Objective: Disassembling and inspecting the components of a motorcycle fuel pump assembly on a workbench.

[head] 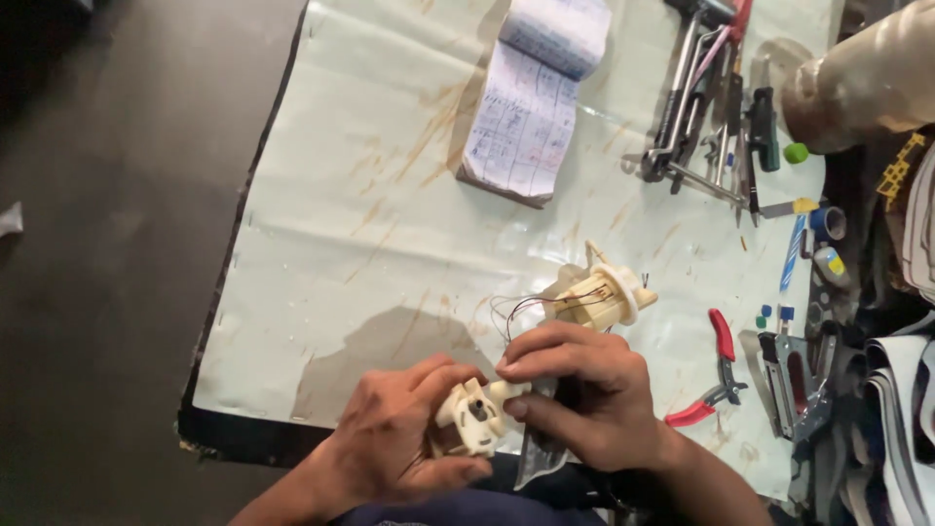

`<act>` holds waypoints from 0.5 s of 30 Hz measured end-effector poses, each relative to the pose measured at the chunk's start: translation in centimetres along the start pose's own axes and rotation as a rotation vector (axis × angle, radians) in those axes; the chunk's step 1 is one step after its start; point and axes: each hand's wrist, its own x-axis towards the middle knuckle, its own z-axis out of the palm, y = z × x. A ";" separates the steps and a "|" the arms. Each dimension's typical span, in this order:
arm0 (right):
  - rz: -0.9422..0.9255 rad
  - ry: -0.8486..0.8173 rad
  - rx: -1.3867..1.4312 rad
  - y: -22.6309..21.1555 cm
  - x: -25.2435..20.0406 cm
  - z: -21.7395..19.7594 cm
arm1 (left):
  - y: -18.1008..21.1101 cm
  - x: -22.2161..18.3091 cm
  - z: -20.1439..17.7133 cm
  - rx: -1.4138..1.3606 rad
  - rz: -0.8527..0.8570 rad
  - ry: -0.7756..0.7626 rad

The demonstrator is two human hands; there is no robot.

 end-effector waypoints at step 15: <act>0.067 -0.154 -0.146 -0.6 2.0 -1.1 | -1.5 0.1 -0.9 -0.072 0.047 -0.045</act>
